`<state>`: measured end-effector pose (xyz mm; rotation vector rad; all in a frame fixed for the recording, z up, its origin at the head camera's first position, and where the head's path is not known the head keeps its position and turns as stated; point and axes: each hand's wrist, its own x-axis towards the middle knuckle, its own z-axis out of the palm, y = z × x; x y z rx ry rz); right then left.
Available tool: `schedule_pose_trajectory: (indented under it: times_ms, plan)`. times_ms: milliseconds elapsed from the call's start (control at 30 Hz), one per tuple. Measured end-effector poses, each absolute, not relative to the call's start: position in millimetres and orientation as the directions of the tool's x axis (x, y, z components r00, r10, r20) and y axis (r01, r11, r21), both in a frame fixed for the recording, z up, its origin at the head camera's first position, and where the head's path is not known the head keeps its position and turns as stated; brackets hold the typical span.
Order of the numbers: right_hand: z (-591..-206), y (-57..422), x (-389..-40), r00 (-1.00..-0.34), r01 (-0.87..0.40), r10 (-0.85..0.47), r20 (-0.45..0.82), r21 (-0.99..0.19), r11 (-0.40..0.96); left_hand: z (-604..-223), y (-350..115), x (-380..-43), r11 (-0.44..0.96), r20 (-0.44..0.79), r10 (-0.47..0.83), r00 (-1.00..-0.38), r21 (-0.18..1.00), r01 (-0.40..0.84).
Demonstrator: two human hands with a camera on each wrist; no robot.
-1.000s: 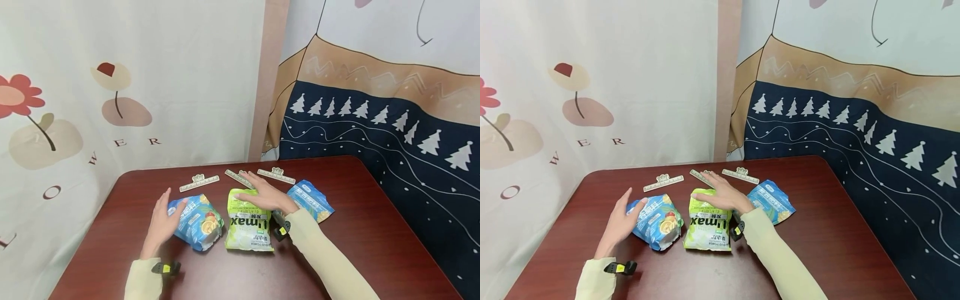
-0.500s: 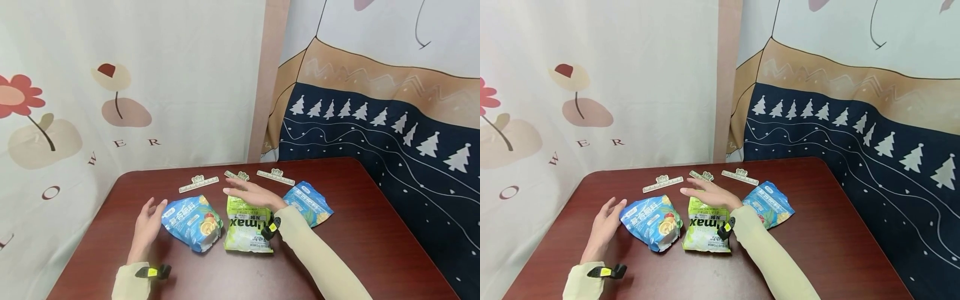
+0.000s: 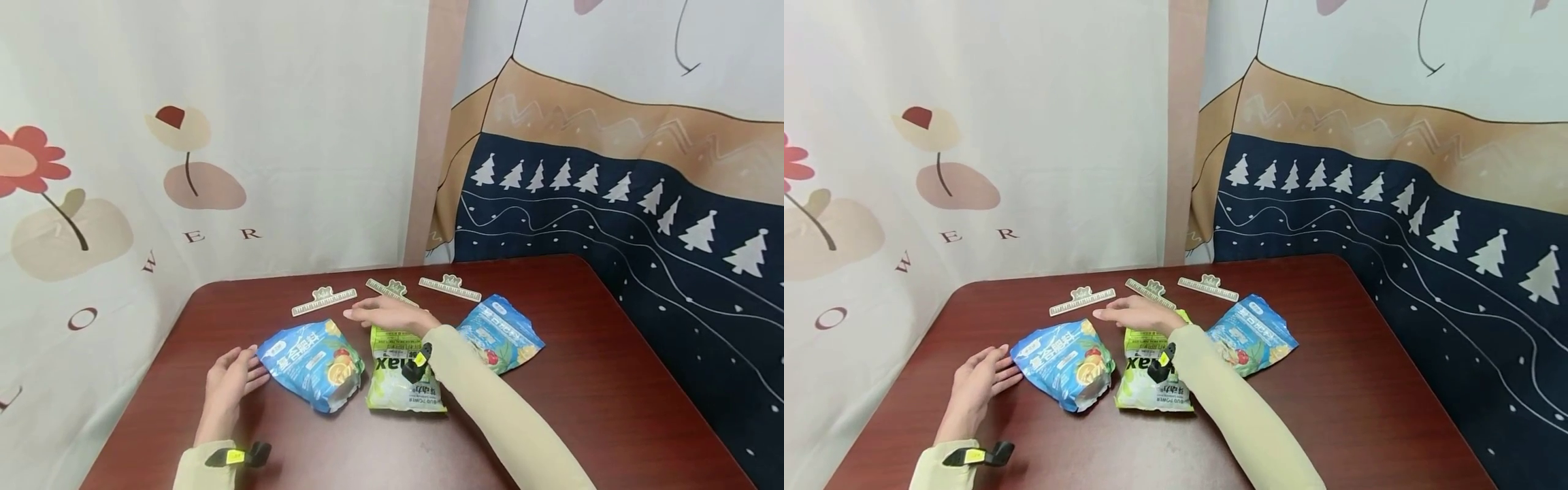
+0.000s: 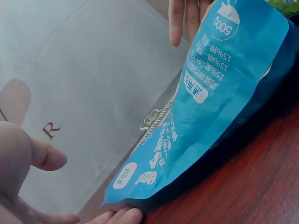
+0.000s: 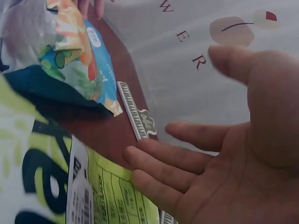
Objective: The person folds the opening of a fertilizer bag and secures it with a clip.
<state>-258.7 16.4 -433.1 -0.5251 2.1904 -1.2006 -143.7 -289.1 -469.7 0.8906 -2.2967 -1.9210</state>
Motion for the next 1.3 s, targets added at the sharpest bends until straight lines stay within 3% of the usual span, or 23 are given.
schedule_pose_trajectory:
  times_ms: [267, 667, 1300]
  plan:
    - [-437, -10, -270, -0.734, 0.048, -0.589, -0.338, -0.891, 0.452, -474, -293, -140, 0.072, -0.368, -0.379, -0.849, 0.903, -0.423]
    - [-452, -41, -281, -0.757, 0.028, -0.561, -0.334, -0.875, 0.483, -479, -289, -133, 0.232, -0.386, -0.355, -0.851, 0.846, -0.480]
    - [-465, -71, -288, -0.826, -0.016, -0.426, -0.368, -0.742, 0.671, -485, -285, -138, 0.292, -0.373, -0.343, -0.862, 0.830, -0.475]
